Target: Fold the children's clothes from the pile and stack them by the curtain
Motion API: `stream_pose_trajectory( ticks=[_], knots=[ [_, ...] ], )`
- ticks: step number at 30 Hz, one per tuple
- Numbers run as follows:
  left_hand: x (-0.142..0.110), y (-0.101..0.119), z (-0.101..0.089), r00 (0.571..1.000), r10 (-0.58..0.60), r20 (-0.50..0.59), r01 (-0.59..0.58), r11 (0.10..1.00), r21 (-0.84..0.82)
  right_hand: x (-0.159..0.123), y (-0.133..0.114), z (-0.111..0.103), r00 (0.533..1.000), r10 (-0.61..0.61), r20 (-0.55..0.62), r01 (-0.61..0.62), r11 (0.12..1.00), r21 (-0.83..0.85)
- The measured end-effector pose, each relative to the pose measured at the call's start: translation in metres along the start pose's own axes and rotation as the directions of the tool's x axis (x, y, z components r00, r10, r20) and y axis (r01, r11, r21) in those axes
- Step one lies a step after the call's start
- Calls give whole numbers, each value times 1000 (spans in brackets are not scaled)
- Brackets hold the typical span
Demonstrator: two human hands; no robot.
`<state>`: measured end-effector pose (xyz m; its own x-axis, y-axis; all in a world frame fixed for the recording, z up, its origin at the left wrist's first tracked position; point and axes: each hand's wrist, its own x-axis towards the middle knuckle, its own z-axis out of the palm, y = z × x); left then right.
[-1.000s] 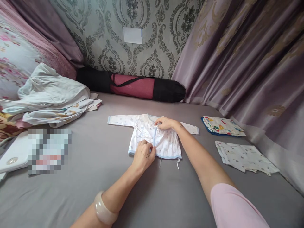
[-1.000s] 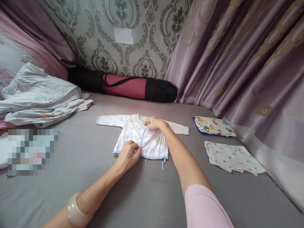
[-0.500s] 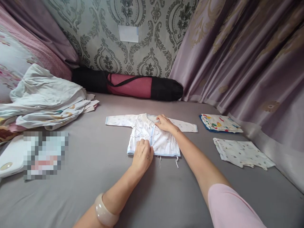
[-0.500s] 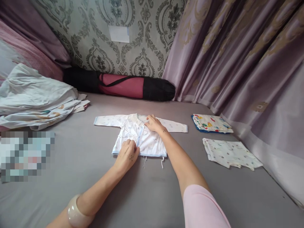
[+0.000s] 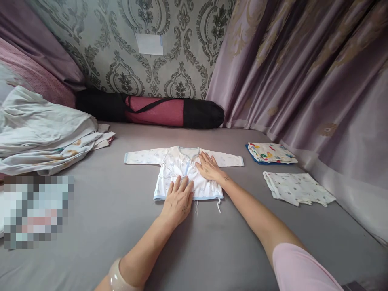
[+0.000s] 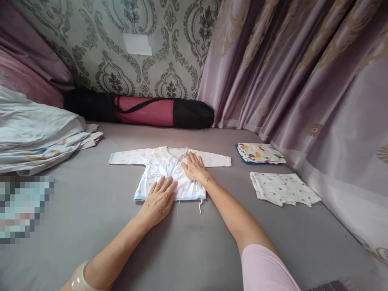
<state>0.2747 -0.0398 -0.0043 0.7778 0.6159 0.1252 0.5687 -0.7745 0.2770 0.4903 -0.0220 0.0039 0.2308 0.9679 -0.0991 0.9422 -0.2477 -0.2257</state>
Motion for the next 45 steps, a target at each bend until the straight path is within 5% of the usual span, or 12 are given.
stream_pose_trajectory(
  ticks=[8,28,32,36,39,45],
  knots=[
    [1,-2,-10,1000,-9,16,10,999,-50,6,3,5,1000,-3,-20,2,999,-41],
    [3,-53,-33,932,-253,-259,200,956,-214,-120,-77,5,948,-295,118,280,951,129],
    [3,-59,-36,914,-326,-241,273,934,-230,-85,-70,-11,951,-303,55,290,941,176],
    [2,-61,-34,906,-357,-226,307,924,-229,-12,-47,-15,997,-23,-74,29,997,77],
    [2,-61,-34,898,-384,-216,336,914,-229,31,-34,-7,971,214,-104,-212,977,32],
    [2,-61,-45,880,-444,-169,397,883,-252,48,-26,4,973,227,-45,-227,974,-9]
  ],
)
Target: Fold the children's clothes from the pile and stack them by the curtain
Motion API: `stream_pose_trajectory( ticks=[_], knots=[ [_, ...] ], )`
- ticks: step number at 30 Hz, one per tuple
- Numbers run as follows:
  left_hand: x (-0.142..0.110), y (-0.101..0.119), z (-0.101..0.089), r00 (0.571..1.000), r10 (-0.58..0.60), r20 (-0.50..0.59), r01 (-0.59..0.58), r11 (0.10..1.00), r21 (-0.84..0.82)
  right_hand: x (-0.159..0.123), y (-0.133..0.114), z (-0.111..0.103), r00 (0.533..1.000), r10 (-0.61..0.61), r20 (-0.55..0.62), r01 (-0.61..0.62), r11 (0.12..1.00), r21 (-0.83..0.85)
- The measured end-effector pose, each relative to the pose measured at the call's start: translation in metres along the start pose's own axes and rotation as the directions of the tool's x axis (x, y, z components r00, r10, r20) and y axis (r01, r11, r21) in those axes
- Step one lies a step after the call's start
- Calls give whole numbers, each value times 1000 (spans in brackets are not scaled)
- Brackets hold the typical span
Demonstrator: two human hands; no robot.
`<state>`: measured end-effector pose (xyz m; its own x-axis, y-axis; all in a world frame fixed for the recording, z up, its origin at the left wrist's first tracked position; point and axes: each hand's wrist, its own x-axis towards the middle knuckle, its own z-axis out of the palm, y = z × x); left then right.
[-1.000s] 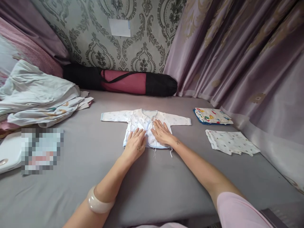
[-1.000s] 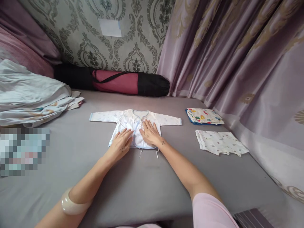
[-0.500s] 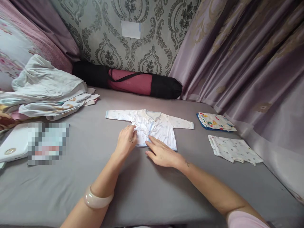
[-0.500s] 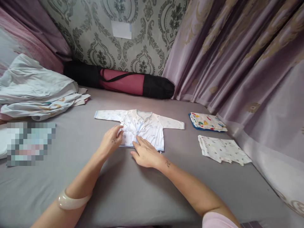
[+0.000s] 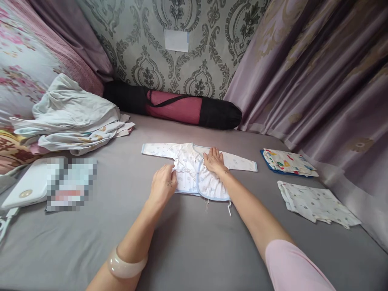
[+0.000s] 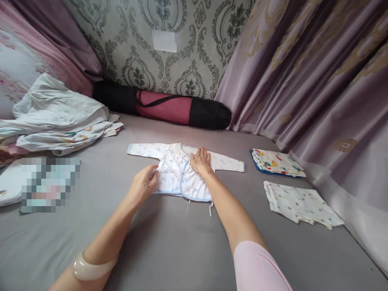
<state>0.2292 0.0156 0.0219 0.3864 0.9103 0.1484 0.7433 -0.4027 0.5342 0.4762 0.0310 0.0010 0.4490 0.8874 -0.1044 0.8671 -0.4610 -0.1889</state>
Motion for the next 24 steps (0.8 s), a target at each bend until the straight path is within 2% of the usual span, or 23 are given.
stream_pose_trajectory(
  ticks=[2,4,6,8,10,14,17,21,24],
  knots=[
    [0,0,-3,1000,-27,0,27,1000,0,0,-4,-5,1000,8,15,-8,1000,1],
    [0,-1,-4,998,-57,9,56,998,7,1,-15,-10,999,-45,-22,45,999,-9],
    [0,-4,-3,996,-87,19,87,996,25,2,-33,-11,978,-201,-50,200,980,-21],
    [1,-7,-2,994,-108,19,107,993,46,4,-52,-6,925,-379,-35,379,925,-17],
    [2,-10,-3,991,-133,25,132,990,51,6,-65,2,896,-444,-8,444,896,-5],
    [4,-12,-14,970,-220,103,216,975,48,11,-67,15,918,-395,36,395,918,-1],
    [5,-10,-25,944,-268,194,260,963,63,7,-68,13,919,-388,73,389,921,3],
    [4,-8,-30,919,-267,291,261,964,59,-21,-89,10,916,-398,44,397,917,37],
    [4,-8,-30,911,-255,323,265,964,14,-47,-106,17,909,-411,66,406,910,79]
  ],
)
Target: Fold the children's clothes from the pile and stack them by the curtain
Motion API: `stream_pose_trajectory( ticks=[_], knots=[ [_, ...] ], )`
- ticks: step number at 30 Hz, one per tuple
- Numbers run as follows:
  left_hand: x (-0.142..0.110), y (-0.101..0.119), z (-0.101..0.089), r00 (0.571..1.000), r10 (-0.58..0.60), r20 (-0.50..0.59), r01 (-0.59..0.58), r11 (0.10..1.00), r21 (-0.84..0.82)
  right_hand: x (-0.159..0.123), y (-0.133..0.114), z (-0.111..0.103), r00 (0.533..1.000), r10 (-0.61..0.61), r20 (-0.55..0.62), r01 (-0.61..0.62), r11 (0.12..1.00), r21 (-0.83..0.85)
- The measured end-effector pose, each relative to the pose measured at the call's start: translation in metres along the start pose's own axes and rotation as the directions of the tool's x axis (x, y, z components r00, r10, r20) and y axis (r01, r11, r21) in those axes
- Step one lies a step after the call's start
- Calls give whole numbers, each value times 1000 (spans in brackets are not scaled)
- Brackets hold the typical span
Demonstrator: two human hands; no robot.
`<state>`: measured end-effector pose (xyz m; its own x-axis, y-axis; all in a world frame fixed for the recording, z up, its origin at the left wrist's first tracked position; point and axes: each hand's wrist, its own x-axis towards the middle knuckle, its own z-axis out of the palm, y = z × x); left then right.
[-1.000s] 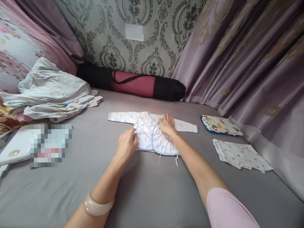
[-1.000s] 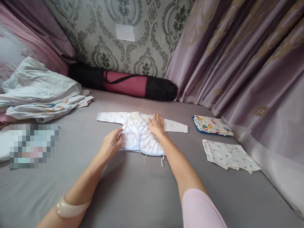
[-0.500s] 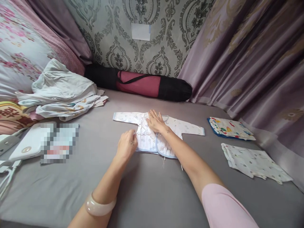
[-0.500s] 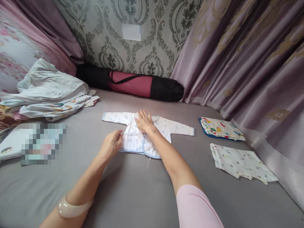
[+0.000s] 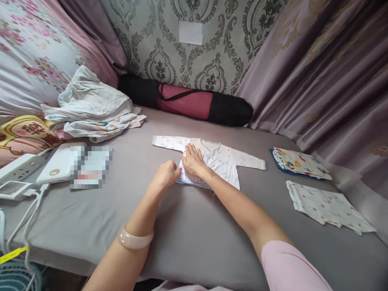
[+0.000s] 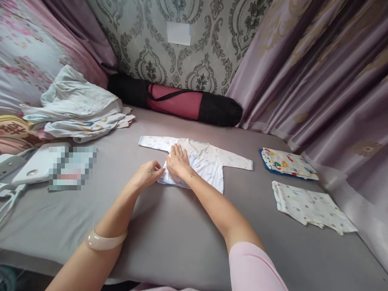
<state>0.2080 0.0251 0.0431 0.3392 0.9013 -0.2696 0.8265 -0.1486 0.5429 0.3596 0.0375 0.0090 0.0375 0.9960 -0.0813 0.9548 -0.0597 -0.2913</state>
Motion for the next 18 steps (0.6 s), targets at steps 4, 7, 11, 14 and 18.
stream_pose_trajectory(
  ticks=[4,7,11,14,18],
  knots=[
    [-1,-2,-2,999,-6,41,8,999,-43,-14,-11,12,1000,11,-14,-11,1000,-4],
    [0,-5,-4,996,15,84,-11,999,-43,-17,-8,14,998,9,-61,-11,999,-36],
    [4,-10,-5,992,29,126,-17,996,-91,-18,-6,16,996,12,-90,-16,999,-50],
    [6,-12,-5,989,33,145,-20,996,-90,-18,-8,19,993,14,-121,-21,998,-51],
    [4,-13,-6,990,21,140,-13,998,-59,-23,-9,7,997,-6,-72,9,999,54]
  ],
)
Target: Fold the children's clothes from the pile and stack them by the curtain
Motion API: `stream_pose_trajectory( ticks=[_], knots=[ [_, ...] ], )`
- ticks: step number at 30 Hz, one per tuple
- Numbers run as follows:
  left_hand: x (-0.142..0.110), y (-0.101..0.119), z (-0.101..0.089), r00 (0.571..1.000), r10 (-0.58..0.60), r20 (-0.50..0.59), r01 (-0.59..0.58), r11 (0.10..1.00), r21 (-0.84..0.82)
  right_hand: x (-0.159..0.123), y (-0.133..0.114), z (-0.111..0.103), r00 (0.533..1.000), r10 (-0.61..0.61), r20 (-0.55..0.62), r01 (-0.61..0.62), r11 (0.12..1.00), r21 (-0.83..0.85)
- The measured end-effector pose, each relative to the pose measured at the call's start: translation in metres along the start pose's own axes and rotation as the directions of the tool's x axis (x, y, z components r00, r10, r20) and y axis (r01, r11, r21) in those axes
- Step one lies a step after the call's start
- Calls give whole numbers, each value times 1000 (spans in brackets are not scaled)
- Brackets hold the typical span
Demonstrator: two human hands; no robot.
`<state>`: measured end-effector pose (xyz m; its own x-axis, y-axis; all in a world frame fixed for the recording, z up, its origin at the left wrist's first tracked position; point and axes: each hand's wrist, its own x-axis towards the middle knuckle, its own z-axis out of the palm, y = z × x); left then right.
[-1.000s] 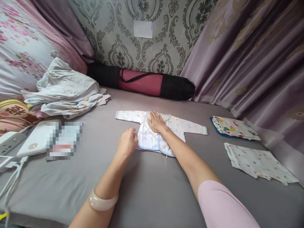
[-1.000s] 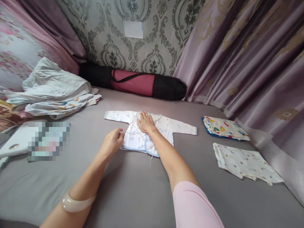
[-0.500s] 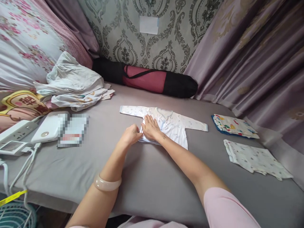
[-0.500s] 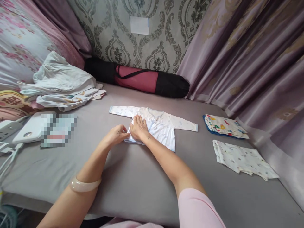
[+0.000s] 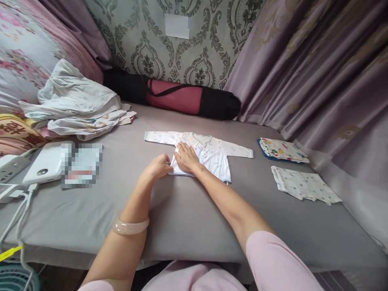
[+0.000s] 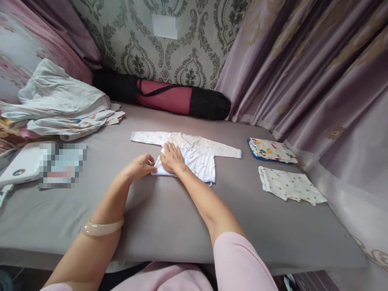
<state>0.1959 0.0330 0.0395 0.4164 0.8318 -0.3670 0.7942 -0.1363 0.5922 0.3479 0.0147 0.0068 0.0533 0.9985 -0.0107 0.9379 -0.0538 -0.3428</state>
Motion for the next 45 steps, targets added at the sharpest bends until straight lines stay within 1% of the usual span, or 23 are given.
stream_pose_trajectory(
  ticks=[1,3,5,6,7,9,12,14,16,18,20,21,22,23,25,28,32,35,40,43,45],
  knots=[
    [-1,0,0,1000,3,-17,-3,1000,4,-2,2,-8,1000,-7,5,7,999,50],
    [-2,0,0,996,23,-89,-21,999,24,-10,11,-25,1000,3,-29,1,991,134],
    [-2,0,1,978,78,-192,-68,996,59,-22,27,-41,995,55,-80,-42,987,153],
    [-2,0,2,963,113,-244,-97,992,79,-28,37,-45,993,85,-86,-73,988,137],
    [-2,1,5,946,152,-286,-129,987,97,-35,46,-47,990,114,-84,-104,989,109],
    [-1,4,11,914,235,-330,-204,971,128,-47,61,-41,987,153,-56,-151,988,39],
    [-2,12,26,869,371,-327,-331,928,170,-57,69,-22,981,193,-24,-194,980,-36],
    [-4,19,38,813,498,-301,-459,867,194,-58,69,-13,977,208,-38,-210,977,-43],
    [-6,26,50,736,623,-264,-587,782,210,-55,71,-16,980,199,-17,-199,980,12],
    [-9,33,61,657,722,-216,-684,692,230,-53,79,-28,984,171,41,-176,972,156],
    [-10,37,70,584,798,-150,-754,601,266,-53,94,-43,988,141,62,-153,941,303],
    [-9,38,73,549,828,-116,-779,557,288,-55,102,-50,990,135,44,-142,933,330],
    [-8,38,77,521,850,-82,-797,518,311,-58,110,-55,991,135,18,-133,940,315],
    [-7,38,79,502,863,-56,-807,491,329,-62,117,-57,991,133,-2,-128,955,269],
    [-5,36,83,494,869,-32,-808,473,352,-73,126,-57,992,124,4,-124,983,135],
    [-1,32,85,506,862,-36,-801,485,351,-89,126,-47,993,105,49,-104,994,-25],
    [-2,33,82,546,836,-50,-784,531,321,-107,120,-38,997,66,51,-59,991,-119],
    [-5,36,81,561,826,-52,-780,548,302,-123,115,-39,997,6,71,2,993,-116],
    [-5,34,82,544,837,-62,-783,533,322,-157,102,-45,986,-88,144,93,995,-27],
    [-3,31,84,531,845,-69,-786,521,333,-174,94,-52,965,-116,236,103,992,67],
    [-2,30,85,535,842,-74,-780,525,341,-182,91,-61,939,-143,312,92,981,172]
  ],
)
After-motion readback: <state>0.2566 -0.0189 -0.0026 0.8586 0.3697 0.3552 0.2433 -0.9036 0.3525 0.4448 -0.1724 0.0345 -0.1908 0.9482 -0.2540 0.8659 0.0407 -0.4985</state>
